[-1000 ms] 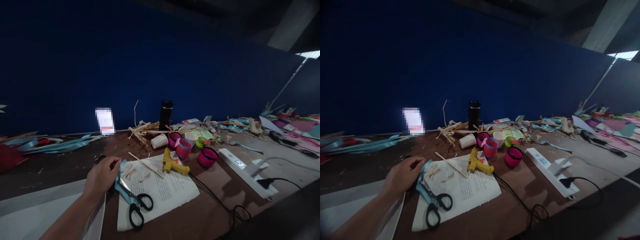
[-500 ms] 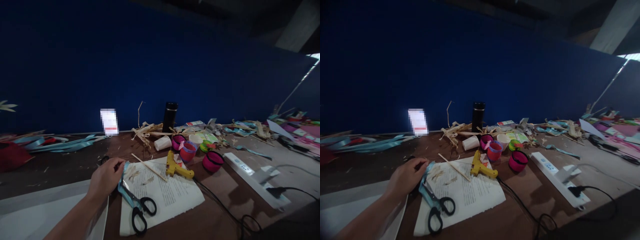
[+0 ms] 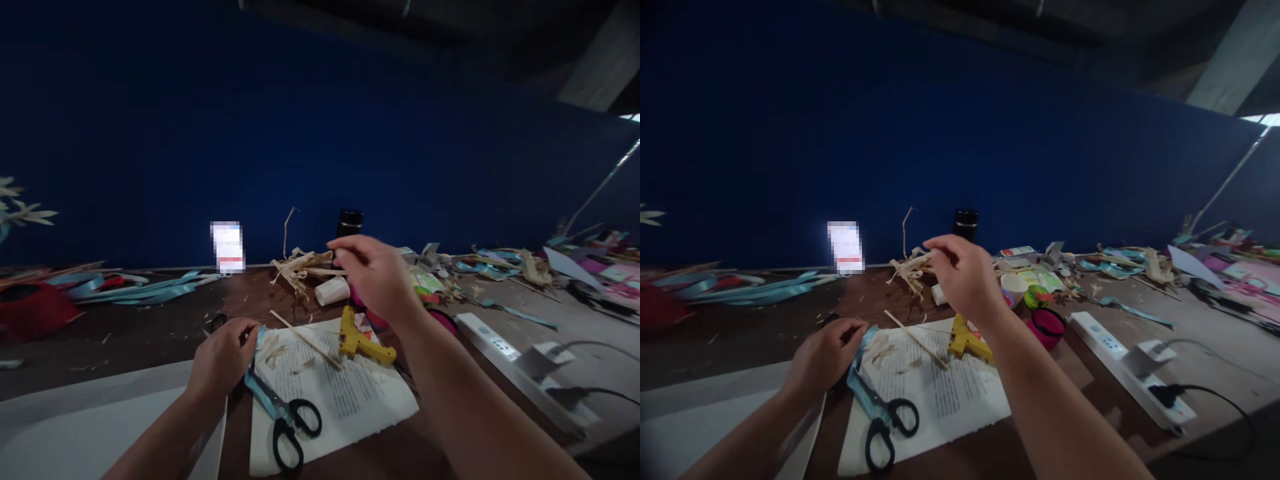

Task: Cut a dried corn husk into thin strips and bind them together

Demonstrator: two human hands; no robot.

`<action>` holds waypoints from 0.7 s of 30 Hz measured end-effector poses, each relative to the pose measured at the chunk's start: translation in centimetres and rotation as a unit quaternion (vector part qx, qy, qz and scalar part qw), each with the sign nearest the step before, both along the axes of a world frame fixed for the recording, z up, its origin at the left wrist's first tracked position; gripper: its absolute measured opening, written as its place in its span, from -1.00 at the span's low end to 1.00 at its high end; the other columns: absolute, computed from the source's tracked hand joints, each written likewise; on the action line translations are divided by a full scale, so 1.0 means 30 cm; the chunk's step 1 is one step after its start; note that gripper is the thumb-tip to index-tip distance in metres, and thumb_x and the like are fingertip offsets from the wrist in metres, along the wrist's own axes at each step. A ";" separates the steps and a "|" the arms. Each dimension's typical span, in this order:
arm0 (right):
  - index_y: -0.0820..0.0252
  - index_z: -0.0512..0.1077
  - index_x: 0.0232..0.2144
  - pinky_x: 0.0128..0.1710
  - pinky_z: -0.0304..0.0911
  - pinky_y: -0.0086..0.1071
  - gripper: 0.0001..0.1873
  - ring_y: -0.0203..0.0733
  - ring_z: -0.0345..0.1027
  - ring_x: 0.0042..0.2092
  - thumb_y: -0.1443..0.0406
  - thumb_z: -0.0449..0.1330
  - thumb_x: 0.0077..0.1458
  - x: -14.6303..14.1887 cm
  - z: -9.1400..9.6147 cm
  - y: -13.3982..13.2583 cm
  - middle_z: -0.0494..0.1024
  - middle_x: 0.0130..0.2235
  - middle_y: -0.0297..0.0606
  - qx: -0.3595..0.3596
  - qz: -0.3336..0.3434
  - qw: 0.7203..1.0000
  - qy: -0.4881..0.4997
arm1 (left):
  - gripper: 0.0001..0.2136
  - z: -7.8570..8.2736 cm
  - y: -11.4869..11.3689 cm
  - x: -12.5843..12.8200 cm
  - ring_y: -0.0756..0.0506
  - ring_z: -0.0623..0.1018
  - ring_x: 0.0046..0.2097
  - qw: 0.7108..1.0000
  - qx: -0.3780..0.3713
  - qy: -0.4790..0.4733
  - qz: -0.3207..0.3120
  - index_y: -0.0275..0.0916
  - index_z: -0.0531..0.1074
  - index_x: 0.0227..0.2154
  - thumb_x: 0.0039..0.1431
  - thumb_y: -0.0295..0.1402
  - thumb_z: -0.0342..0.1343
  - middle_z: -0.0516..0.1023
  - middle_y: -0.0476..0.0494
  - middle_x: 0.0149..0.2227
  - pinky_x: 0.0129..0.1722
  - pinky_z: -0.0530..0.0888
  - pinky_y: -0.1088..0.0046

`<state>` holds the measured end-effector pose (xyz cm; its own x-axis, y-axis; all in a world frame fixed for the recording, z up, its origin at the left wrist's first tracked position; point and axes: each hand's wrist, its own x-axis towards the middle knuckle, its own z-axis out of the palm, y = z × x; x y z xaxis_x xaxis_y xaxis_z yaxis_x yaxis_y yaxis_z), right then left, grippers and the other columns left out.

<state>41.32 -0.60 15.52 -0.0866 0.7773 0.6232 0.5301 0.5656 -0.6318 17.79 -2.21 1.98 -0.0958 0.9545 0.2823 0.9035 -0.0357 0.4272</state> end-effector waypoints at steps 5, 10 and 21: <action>0.00 0.49 -0.24 -0.24 0.25 -0.38 -0.73 -0.16 0.39 -0.19 0.24 0.02 0.07 -0.099 -0.117 0.306 0.54 -0.20 -0.33 -0.108 -0.073 0.936 -0.326 | -0.78 -0.006 0.006 -0.002 -0.06 0.50 -0.29 1.000 0.001 0.030 -0.001 -0.09 0.44 -0.33 0.14 -0.22 -0.11 0.54 -0.02 -0.31 -0.38 0.27 0.52; 0.01 0.47 -0.19 -0.19 0.25 -0.30 -0.70 -0.05 0.35 -0.08 0.22 0.06 0.02 -0.182 -0.191 0.431 0.50 -0.10 -0.26 -0.138 -0.091 0.915 -0.369 | -0.75 -0.012 0.010 -0.006 -0.05 0.48 -0.31 0.998 0.020 0.053 -0.027 -0.13 0.42 -0.39 0.17 -0.21 -0.15 0.52 -0.04 -0.33 -0.38 0.27 0.52; 0.19 0.43 -0.15 -0.13 0.25 -0.15 -0.36 0.11 0.33 -0.05 0.06 0.34 -0.35 -0.283 -0.218 0.531 0.47 -0.06 -0.04 -0.202 -0.071 0.872 -0.441 | -0.77 -0.023 0.024 0.000 -0.05 0.46 -0.31 0.998 0.007 0.049 -0.031 -0.18 0.37 -0.44 0.17 -0.24 -0.14 0.49 -0.08 -0.38 -0.37 0.26 0.50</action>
